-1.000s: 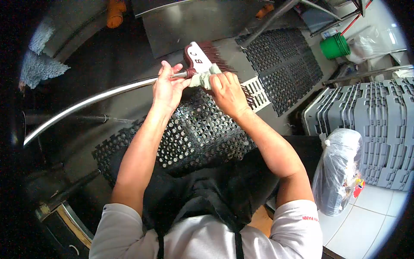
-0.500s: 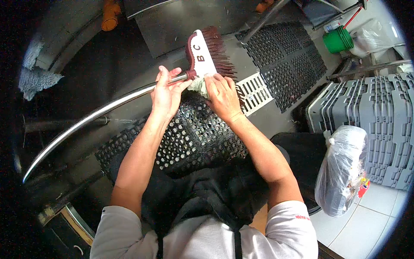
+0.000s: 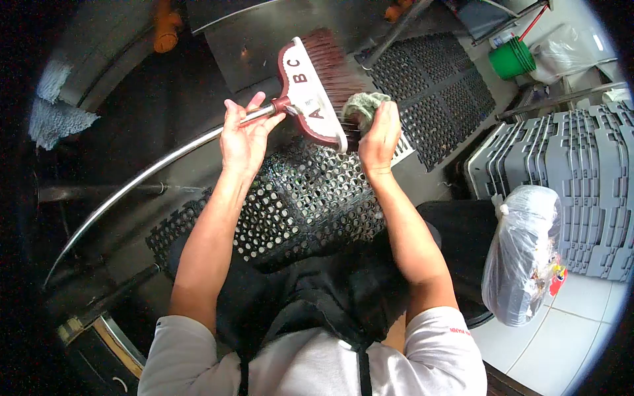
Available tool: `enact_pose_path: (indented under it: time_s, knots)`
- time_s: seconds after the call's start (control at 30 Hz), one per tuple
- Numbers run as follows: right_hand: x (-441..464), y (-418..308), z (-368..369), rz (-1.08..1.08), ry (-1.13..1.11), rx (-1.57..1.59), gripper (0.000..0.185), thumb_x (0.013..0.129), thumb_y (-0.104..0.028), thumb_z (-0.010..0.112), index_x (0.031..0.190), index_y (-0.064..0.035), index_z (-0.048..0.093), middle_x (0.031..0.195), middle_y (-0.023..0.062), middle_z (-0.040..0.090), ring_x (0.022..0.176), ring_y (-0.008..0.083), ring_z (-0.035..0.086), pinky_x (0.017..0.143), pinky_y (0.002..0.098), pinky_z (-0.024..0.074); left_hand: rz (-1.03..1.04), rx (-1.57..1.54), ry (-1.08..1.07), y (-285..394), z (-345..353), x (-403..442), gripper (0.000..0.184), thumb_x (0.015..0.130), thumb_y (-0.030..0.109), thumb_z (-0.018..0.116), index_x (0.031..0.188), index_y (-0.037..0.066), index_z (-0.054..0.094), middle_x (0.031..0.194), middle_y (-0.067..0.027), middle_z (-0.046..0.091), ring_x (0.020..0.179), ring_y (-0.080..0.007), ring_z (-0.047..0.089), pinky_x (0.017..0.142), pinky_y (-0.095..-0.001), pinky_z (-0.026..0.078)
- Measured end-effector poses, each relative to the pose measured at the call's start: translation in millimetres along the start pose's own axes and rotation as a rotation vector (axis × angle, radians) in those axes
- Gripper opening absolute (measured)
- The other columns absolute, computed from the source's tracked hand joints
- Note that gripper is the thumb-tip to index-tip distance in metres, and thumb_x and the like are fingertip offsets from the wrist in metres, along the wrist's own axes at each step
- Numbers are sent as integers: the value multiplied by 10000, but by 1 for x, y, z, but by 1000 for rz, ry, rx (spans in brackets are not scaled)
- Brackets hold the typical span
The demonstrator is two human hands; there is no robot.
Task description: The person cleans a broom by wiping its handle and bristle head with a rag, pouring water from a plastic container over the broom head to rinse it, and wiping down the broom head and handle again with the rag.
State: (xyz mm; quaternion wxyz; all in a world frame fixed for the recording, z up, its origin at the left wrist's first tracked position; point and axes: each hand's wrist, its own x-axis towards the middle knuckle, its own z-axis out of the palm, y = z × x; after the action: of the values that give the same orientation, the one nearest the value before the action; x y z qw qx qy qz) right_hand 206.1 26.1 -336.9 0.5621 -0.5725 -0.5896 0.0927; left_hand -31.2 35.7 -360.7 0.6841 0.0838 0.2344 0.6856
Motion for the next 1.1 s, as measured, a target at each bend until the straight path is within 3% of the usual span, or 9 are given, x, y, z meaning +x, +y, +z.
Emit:
enact_pose_path:
  time_s: [0.07, 0.2, 0.23, 0.27, 0.33, 0.4, 0.6, 0.73, 1.1]
  knots:
    - [-5, -32, 1, 234, -18, 75, 255, 1005, -175, 437, 1086, 19, 581, 920, 155, 617, 902, 261, 596, 821, 348, 461, -15, -30, -2, -3, 2, 0, 372, 1002, 459, 450, 833, 132, 505, 1193, -192, 563, 1173, -446, 538, 1004, -680, 391]
    - [-21, -24, -11, -509, -626, -384, 555, 798, -372, 730, 1270, -123, 577, 1261, 169, 530, 1157, 361, 494, 1004, 499, 364, -27, -47, 44, -5, 4, -1, 389, 1002, 449, 457, 811, 113, 498, 1203, -199, 546, 1187, -456, 523, 1006, -695, 382]
    - [-28, -36, -11, -562, -627, -447, 694, 682, -411, 778, 1304, -195, 559, 1335, 160, 477, 1191, 377, 470, 991, 539, 354, -26, -50, 56, -4, 4, 0, 392, 1002, 446, 458, 808, 107, 496, 1202, -199, 543, 1187, -457, 522, 1006, -697, 381]
    - [-35, -28, -6, -580, -627, -523, 662, 716, -329, 765, 1320, -191, 533, 1362, 158, 460, 1197, 377, 469, 957, 527, 381, -27, -55, 54, -3, 3, 0, 394, 1002, 442, 461, 806, 102, 494, 1192, -194, 545, 1184, -455, 524, 1006, -695, 383]
    - [-44, 1, 6, -592, -563, -584, 715, 658, -190, 789, 1326, -180, 534, 1348, 156, 475, 1202, 379, 465, 970, 507, 391, -36, -61, 43, -1, 5, 0, 398, 1002, 436, 465, 801, 94, 490, 1173, -184, 549, 1179, -450, 529, 1008, -690, 386]
    - [-46, 7, 14, -703, -453, -583, 544, 756, -141, 693, 1279, -166, 543, 1286, 135, 533, 1131, 359, 515, 868, 472, 442, -28, -4, 13, 3, 11, 2, 399, 1003, 430, 468, 790, 93, 487, 1162, -175, 551, 1166, -443, 541, 1012, -675, 395]
    - [-39, 3, 12, -824, -307, -537, 346, 755, -173, 675, 1094, -132, 622, 1033, 58, 628, 978, 298, 577, 797, 427, 451, -41, 19, -14, 5, 11, -3, 402, 1003, 419, 479, 771, 90, 485, 1178, -175, 561, 1154, -430, 557, 1026, -635, 403]
    - [-37, 3, 8, -829, -315, -542, 212, 744, -188, 661, 944, -136, 615, 794, 3, 536, 768, 215, 526, 686, 379, 408, -50, -3, -17, 4, 10, -3, 381, 1004, 413, 481, 785, 101, 492, 1229, -182, 544, 1178, -422, 545, 1054, -624, 378]
    - [-9, 8, 36, -662, -318, -475, 289, 738, -209, 666, 993, -107, 576, 892, 88, 529, 869, 289, 506, 756, 431, 382, -135, 0, -83, -20, 0, -23, 353, 1010, 401, 473, 803, 118, 512, 1223, -151, 538, 1194, -416, 541, 1081, -586, 359]
